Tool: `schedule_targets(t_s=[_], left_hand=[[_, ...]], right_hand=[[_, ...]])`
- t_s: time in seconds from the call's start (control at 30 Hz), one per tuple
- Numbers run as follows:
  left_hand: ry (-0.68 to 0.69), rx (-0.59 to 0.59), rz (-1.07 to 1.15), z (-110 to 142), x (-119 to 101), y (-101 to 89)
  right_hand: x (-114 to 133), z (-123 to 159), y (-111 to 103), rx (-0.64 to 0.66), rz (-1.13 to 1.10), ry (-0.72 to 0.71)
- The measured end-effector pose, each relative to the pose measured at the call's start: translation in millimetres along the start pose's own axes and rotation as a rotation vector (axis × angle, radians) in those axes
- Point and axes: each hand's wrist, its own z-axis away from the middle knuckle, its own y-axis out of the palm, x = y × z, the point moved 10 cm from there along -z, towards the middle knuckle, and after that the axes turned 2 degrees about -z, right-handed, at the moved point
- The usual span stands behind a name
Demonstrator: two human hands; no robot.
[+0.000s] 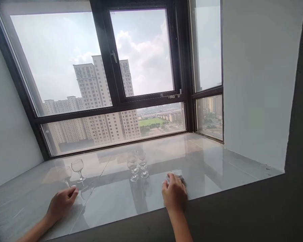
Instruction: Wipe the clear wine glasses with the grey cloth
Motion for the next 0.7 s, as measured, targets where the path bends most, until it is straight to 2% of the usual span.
schedule_targets(t_s=[0.13,0.23,0.3,0.4,0.5,0.6,0.7], left_hand=[[0.223,0.14,0.188,17.5,-102.0,11.4],[0.41,0.317,0.451,24.9,-183.4,12.8],[0.481,0.39,0.53,20.7,-223.2,14.8],[0.415,0.329,0.537,-6.2,-250.2,24.3],[0.262,0.304,0.555,-33.4,-258.6,51.2],[0.158,0.363,0.626,-44.6,-266.3,83.7],[0.103,0.354,0.646,-45.0,-267.5,97.8]], right_hand=[[-1.0,-0.3,0.6,-0.014,0.004,-0.001],[-1.6,-0.4,0.2,-0.012,-0.004,0.001],[-1.6,-0.7,0.3,-0.008,-0.011,-0.001],[-1.7,-1.3,-0.5,-0.016,-0.018,0.001],[-1.3,-1.5,-1.2,-0.019,-0.02,0.004],[-0.8,-0.8,-2.3,-0.019,-0.029,0.005],[-1.1,0.3,-2.9,-0.013,-0.037,0.007]])
